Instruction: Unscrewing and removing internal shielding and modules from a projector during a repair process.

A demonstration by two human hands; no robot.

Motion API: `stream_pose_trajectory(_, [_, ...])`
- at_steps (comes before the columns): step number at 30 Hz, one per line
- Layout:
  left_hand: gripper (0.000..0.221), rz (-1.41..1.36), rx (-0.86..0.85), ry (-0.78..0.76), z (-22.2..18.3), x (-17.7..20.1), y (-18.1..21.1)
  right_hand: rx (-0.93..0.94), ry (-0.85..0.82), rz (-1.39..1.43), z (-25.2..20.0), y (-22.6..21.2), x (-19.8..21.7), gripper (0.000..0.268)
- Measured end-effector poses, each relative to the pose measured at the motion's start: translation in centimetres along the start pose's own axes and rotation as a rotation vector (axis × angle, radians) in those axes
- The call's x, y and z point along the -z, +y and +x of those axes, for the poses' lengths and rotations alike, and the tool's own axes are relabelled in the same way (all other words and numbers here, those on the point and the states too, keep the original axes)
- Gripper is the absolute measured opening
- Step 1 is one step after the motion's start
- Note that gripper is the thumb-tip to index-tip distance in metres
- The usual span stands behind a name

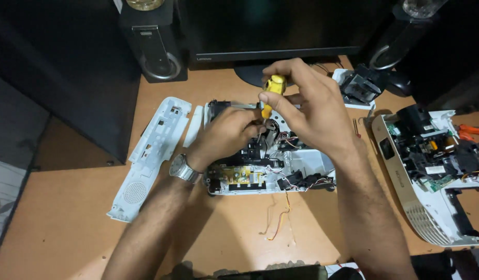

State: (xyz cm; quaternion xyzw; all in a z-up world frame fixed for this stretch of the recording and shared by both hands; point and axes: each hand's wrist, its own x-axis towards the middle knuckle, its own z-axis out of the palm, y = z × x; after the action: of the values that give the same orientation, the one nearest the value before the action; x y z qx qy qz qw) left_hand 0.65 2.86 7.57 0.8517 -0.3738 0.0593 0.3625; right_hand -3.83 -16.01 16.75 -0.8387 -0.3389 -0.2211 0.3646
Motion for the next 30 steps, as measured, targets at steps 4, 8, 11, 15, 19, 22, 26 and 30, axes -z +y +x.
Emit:
stream_pose_trajectory(4, [0.014, -0.027, -0.081, 0.027, 0.1, -0.9, -1.7, -0.030, -0.015, -0.017, 0.3, 0.6, -0.4, 0.027])
stream_pose_trajectory(8, [0.005, 0.029, -0.274, 0.180, 0.2, -1.6, -2.3, -0.060, -0.026, -0.028, 0.5, 0.9, -0.3, 0.026])
stream_pose_trajectory(11, [0.005, -0.032, -0.296, 0.188, 0.5, -1.5, -1.7, -0.073, -0.033, -0.026, 0.5, 1.3, 0.0, 0.027])
stream_pose_trajectory(15, [0.005, -0.081, -0.272, 0.173, 0.7, -1.0, -0.7, -0.094, -0.038, -0.027, 0.6, 1.4, 0.2, 0.028])
stream_pose_trajectory(19, [0.006, -0.051, -0.266, 0.168, 0.8, -1.2, -0.9, -0.079, -0.039, -0.037, 0.4, 1.8, 0.1, 0.027])
stream_pose_trajectory(22, [0.008, -0.020, -0.169, 0.110, 0.8, -1.3, -1.2, -0.053, -0.047, -0.046, 0.4, 2.0, 0.0, 0.027])
stream_pose_trajectory(26, [0.005, -0.043, -0.251, 0.150, 0.8, -1.2, -0.9, -0.037, -0.044, -0.061, 0.5, 2.0, 0.0, 0.027])
stream_pose_trajectory(30, [0.004, -0.043, -0.245, 0.126, 0.8, -1.2, -1.2, -0.042, -0.037, -0.050, 0.5, 2.1, 0.0, 0.029])
